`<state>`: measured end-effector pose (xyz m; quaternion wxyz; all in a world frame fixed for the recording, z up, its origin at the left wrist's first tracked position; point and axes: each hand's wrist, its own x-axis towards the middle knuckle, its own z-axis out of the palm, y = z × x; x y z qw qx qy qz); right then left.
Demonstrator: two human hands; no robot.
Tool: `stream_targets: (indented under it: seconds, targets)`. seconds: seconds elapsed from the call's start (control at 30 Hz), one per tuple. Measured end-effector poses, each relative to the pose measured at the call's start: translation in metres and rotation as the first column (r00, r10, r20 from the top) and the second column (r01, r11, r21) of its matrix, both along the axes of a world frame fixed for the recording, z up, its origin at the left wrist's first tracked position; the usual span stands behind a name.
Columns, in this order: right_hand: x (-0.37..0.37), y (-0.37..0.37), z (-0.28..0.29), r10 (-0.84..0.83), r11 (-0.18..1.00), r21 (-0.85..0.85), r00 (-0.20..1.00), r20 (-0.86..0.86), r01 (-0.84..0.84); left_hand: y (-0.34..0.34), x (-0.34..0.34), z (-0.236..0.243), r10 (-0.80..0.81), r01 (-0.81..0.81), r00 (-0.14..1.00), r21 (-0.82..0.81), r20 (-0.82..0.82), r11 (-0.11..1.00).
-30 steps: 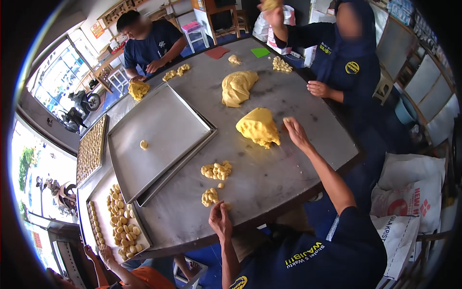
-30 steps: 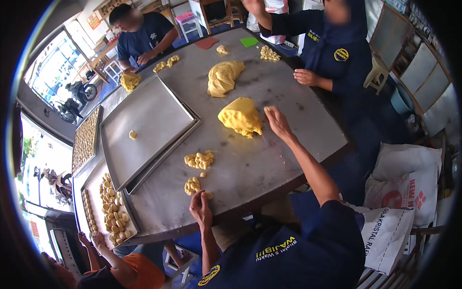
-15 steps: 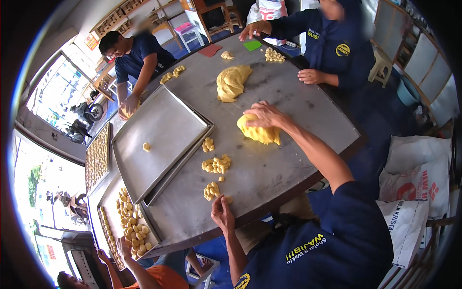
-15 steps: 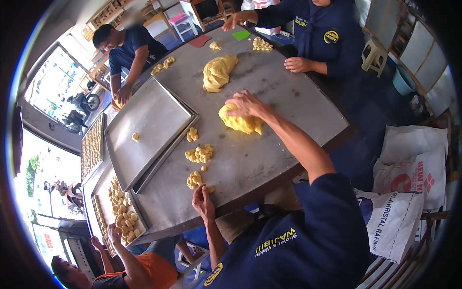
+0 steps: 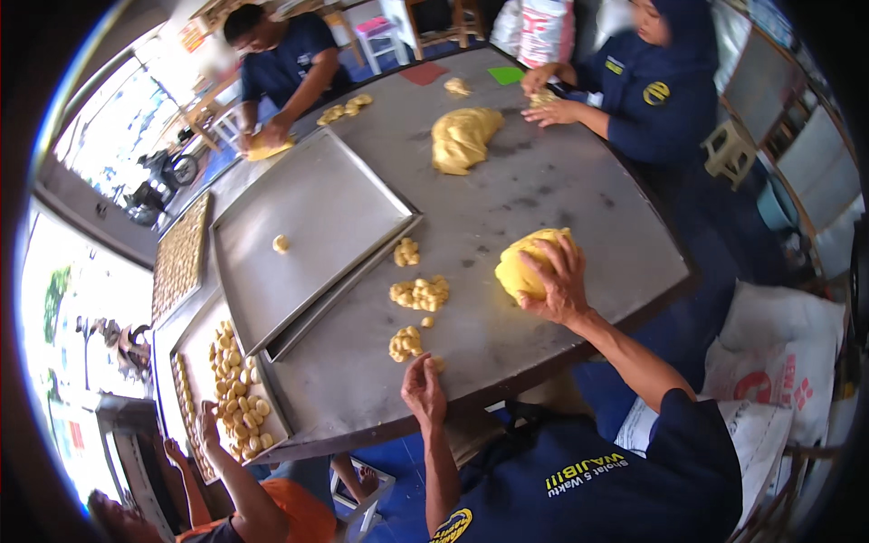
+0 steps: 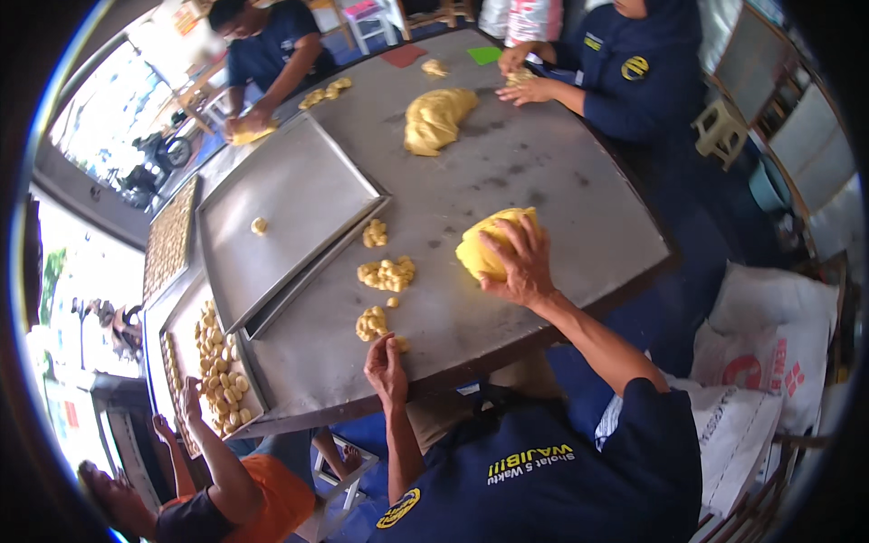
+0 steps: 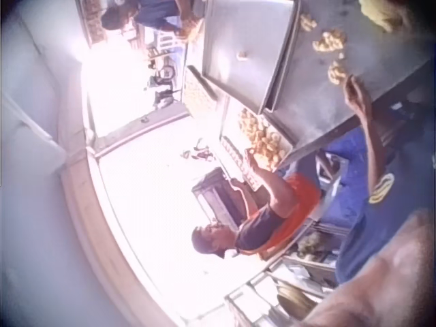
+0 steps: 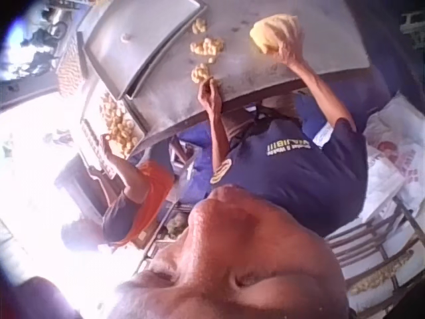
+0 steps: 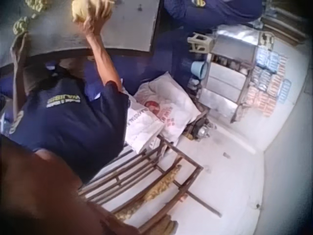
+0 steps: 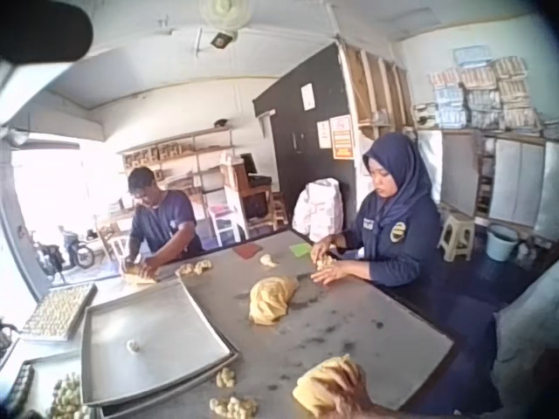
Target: The person prepares pastries by pinching portions from dough and filling mounds, flattening dough pieces, wrapping filling inside them, and shaping them into balls by hand.
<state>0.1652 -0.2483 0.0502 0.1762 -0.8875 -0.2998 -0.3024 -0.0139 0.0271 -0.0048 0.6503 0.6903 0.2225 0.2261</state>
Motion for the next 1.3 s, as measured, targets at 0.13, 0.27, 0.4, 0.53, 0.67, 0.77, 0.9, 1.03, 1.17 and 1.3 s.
stream_targets:
  seconds: [0.13, 0.27, 0.4, 0.53, 0.67, 0.77, 0.9, 1.03, 1.17, 1.3]
  targets:
    - [0.022, 0.038, 0.001, -0.117, 0.989, 0.083, 0.993, -0.030, 0.119, -0.001, 0.000, -0.006, 0.001, -0.001, 1.000, 0.003, -0.004, 1.000]
    - [0.044, 0.075, 0.004, -0.471, 0.877, 0.080, 0.881, -0.052, 0.474, -0.001, 0.000, 0.006, 0.009, -0.005, 0.998, 0.083, -0.056, 0.997]
    - [0.036, 0.074, 0.010, -0.550, 0.835, -0.033, 0.829, -0.106, 0.550, 0.004, -0.003, 0.008, 0.009, -0.002, 0.998, 0.108, -0.062, 0.994]
    - [0.000, 0.024, -0.005, -0.146, 0.951, 0.260, 0.984, -0.106, 0.169, 0.003, -0.006, 0.011, -0.009, 0.018, 0.997, 0.113, -0.082, 0.993]
    - [-0.035, 0.005, -0.009, -0.129, 0.977, 0.131, 0.956, -0.263, 0.168, 0.002, -0.003, -0.002, 0.020, -0.021, 1.000, 0.075, 0.009, 0.997]
    - [-0.030, 0.008, -0.012, -0.200, 0.973, 0.086, 0.967, -0.157, 0.215, 0.000, 0.002, 0.002, 0.002, -0.003, 1.000, 0.039, 0.028, 0.999]
    - [-0.023, 0.016, -0.019, -0.229, 0.964, 0.123, 0.971, -0.076, 0.237, 0.003, 0.002, 0.001, -0.001, 0.002, 1.000, -0.023, 0.025, 1.000]
    - [-0.026, 0.001, -0.031, -0.219, 0.963, 0.130, 0.967, -0.127, 0.235, -0.004, 0.006, 0.001, 0.020, -0.020, 0.999, -0.005, 0.037, 1.000]
    - [-0.040, -0.005, -0.027, -0.201, 0.970, 0.074, 0.938, -0.283, 0.230, -0.006, 0.005, 0.006, 0.000, -0.001, 1.000, 0.065, 0.003, 0.998]
    - [-0.064, -0.017, -0.034, -0.130, 0.967, 0.175, 0.946, -0.297, 0.188, -0.003, 0.002, 0.000, 0.054, -0.056, 0.998, 0.073, 0.038, 0.996]
